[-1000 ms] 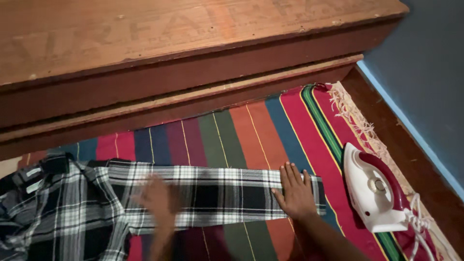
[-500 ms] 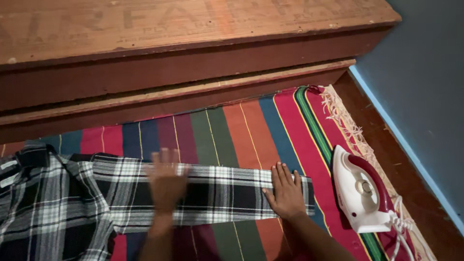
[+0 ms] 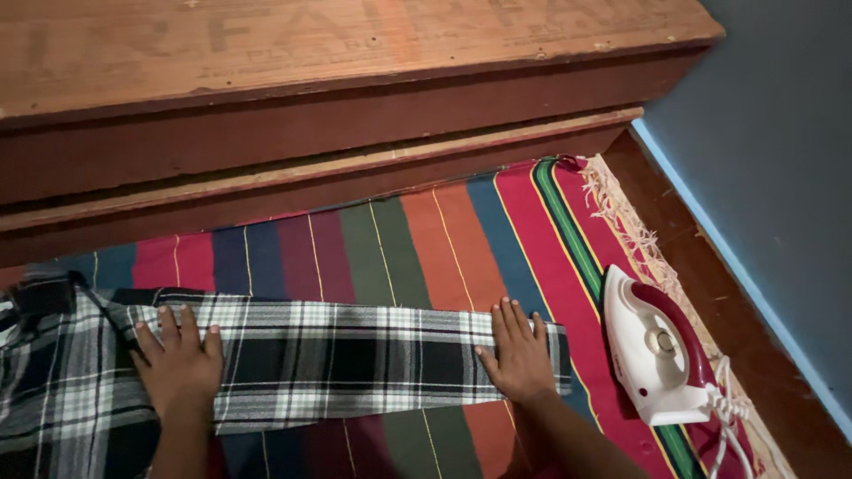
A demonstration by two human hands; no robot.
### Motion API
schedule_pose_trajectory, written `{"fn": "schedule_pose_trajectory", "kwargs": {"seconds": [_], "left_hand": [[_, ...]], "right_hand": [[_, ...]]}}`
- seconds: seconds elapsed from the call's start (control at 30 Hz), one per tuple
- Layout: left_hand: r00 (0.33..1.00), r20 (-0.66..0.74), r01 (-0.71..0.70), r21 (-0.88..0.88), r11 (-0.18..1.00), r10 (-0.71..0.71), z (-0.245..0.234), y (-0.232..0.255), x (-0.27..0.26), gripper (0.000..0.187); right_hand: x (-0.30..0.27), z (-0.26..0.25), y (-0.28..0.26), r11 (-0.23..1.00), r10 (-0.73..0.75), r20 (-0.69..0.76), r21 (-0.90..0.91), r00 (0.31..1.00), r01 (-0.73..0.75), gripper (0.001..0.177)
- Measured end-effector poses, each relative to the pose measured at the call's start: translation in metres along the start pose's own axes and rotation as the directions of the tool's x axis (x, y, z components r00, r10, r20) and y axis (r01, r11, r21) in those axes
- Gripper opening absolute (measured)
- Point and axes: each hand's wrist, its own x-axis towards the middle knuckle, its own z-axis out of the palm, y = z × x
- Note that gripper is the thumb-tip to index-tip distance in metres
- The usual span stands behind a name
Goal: The person irons a plaid shirt laid out on a colorful striped mat. They use a white electric iron to smooth the shirt's sleeves and body, adjusting the fabric with their hands as needed.
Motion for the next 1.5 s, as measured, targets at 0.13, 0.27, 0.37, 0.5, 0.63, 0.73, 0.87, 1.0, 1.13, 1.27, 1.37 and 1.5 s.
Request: {"fn": "schedule_pose_trajectory", "kwargs": {"seconds": [0.13, 0.27, 0.37, 0.5, 0.63, 0.73, 0.87, 1.0, 1.13, 1.27, 1.37, 1.5], "left_hand": [[0.996, -0.090, -0.025, -0.034, 0.999, 0.022, 0.000, 0.001, -0.012, 0.067], [0.987, -0.159, -0.030, -0.069, 0.997, 0.018, -0.002, 0.012, -0.040, 0.066], [0.985, -0.172, -0.023, -0.021, 1.000, 0.019, -0.009, 0.026, -0.069, 0.066], [0.983, -0.185, -0.020, -0.017, 1.000, 0.016, -0.026, 0.037, -0.100, 0.066], [0.979, -0.203, -0.026, 0.009, 1.000, 0.027, -0.031, 0.037, -0.092, 0.063], [0.986, -0.155, -0.034, 0.179, 0.983, 0.062, -0.028, 0.020, -0.057, 0.062], [0.982, -0.065, -0.163, 0.200, 0.966, 0.179, -0.034, 0.005, 0.010, 0.072], [0.991, 0.134, -0.012, -0.015, 1.000, 0.014, -0.040, 0.000, 0.040, 0.063], [0.979, 0.173, 0.098, 0.056, 0.994, -0.107, -0.044, -0.002, 0.050, 0.057], [0.974, 0.186, 0.132, 0.011, 0.991, -0.131, -0.050, -0.009, 0.068, 0.059], [0.967, 0.187, 0.172, 0.028, 0.985, -0.175, -0.053, -0.014, 0.077, 0.049], [0.928, 0.139, 0.364, -0.123, 0.923, -0.347, -0.053, -0.022, 0.078, 0.048]], "right_hand": [[-0.003, 0.003, 0.000, 0.999, -0.019, -0.067, 0.036, 0.998, 0.021, 0.079], [-0.003, 0.004, 0.000, 1.000, -0.021, -0.084, 0.020, 0.996, 0.023, 0.078], [-0.002, 0.003, 0.001, 1.000, -0.024, -0.061, 0.015, 0.998, 0.025, 0.077], [0.000, -0.006, -0.004, 0.997, -0.001, -0.111, 0.080, 0.994, 0.010, 0.073], [0.014, -0.020, 0.005, 0.893, 0.264, -0.097, 0.400, 0.960, -0.206, 0.039], [0.012, -0.026, 0.020, 0.838, 0.465, -0.078, 0.359, 0.882, -0.410, 0.031], [0.023, -0.032, 0.053, 0.849, 0.315, 0.120, 0.407, 0.942, -0.336, 0.039], [0.026, -0.020, 0.073, 0.803, 0.257, 0.267, 0.476, 0.929, -0.359, 0.034], [0.039, -0.009, 0.087, 0.801, 0.211, 0.277, 0.501, 0.938, -0.328, 0.028], [0.067, -0.010, 0.094, 0.821, 0.207, 0.159, 0.509, 0.965, -0.259, 0.028], [0.086, -0.015, 0.092, 0.848, 0.186, 0.101, 0.486, 0.977, -0.212, 0.029], [0.092, -0.021, 0.072, 0.895, 0.280, 0.130, 0.322, 0.951, -0.307, 0.022]]}}
